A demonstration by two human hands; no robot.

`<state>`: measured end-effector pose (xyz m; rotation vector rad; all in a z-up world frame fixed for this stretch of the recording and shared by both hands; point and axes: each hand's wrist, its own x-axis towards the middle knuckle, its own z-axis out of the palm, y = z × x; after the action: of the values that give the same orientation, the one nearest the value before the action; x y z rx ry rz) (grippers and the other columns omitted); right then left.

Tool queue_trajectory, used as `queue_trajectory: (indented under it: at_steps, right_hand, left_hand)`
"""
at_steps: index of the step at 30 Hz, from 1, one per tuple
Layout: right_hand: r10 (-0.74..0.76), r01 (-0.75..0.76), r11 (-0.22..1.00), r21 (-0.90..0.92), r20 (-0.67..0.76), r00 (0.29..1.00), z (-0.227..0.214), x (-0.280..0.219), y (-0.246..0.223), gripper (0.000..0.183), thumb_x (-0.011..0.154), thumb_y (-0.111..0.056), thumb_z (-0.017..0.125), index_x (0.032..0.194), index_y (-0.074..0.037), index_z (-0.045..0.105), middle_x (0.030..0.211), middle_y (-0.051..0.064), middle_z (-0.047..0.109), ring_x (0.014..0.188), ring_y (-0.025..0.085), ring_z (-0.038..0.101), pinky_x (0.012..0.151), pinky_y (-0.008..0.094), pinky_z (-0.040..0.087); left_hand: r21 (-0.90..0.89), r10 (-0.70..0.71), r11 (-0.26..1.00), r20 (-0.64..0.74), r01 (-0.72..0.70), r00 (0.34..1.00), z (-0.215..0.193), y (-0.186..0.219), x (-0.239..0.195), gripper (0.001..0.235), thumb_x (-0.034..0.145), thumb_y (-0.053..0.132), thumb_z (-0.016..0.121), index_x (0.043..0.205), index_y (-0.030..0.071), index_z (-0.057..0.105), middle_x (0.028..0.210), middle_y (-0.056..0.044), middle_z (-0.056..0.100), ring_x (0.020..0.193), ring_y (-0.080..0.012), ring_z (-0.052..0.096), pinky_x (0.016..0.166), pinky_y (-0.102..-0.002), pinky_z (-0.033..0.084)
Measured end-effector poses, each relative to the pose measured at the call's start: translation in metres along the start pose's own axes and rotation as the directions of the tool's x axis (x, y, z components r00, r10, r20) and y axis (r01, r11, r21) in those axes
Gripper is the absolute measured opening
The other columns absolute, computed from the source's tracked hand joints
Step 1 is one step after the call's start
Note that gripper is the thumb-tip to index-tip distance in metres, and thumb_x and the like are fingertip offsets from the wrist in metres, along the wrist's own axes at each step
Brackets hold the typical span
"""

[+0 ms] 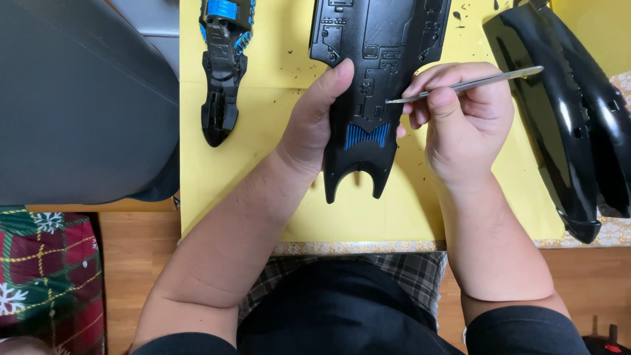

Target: Applying small blue decorative details to a black plastic model part using tweezers and a scribe tool.

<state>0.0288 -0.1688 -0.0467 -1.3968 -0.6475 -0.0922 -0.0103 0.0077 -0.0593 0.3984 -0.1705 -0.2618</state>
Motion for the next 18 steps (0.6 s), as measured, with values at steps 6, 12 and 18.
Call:
queue_trajectory:
  at_steps: [6,12,18]
  right_hand:
    - [0.069,-0.066,0.991,0.113,-0.027,0.997,0.0002,-0.0001,0.0024,0.021,0.108,-0.024,0.064,0.106,-0.009,0.05,0.096,0.023,0.062,0.068,0.025,0.062,0.053,0.026,0.05]
    - [0.035,-0.034,0.997,0.066,-0.016,0.999,0.0001,-0.0005,0.0007,0.02,0.109,-0.023,0.062,0.106,-0.007,0.05,0.097,0.024,0.062,0.068,0.026,0.061,0.052,0.026,0.049]
    - [0.046,-0.046,0.998,0.048,-0.005,0.999,0.0002,0.0002,-0.0014,0.024,0.109,-0.027,0.062,0.105,-0.007,0.049,0.096,0.024,0.061,0.066,0.025,0.06,0.053,0.026,0.05]
  left_hand:
    - [-0.006,0.002,1.0,0.119,-0.001,0.993,0.0055,0.005,-0.0003,0.051,0.102,0.043,0.062,0.127,-0.001,0.063,0.114,-0.018,0.064,0.105,-0.0335,0.064,0.089,-0.045,0.057]
    - [0.031,-0.006,1.0,0.13,0.002,0.991,0.0092,0.0067,-0.0005,0.052,0.1,0.045,0.063,0.127,0.0,0.062,0.114,-0.016,0.063,0.105,-0.0333,0.064,0.088,-0.042,0.057]
    - [0.001,-0.008,1.0,0.074,0.008,0.997,0.007,0.0049,-0.001,0.051,0.099,0.043,0.066,0.125,-0.001,0.064,0.113,-0.018,0.065,0.104,-0.0323,0.065,0.087,-0.045,0.058]
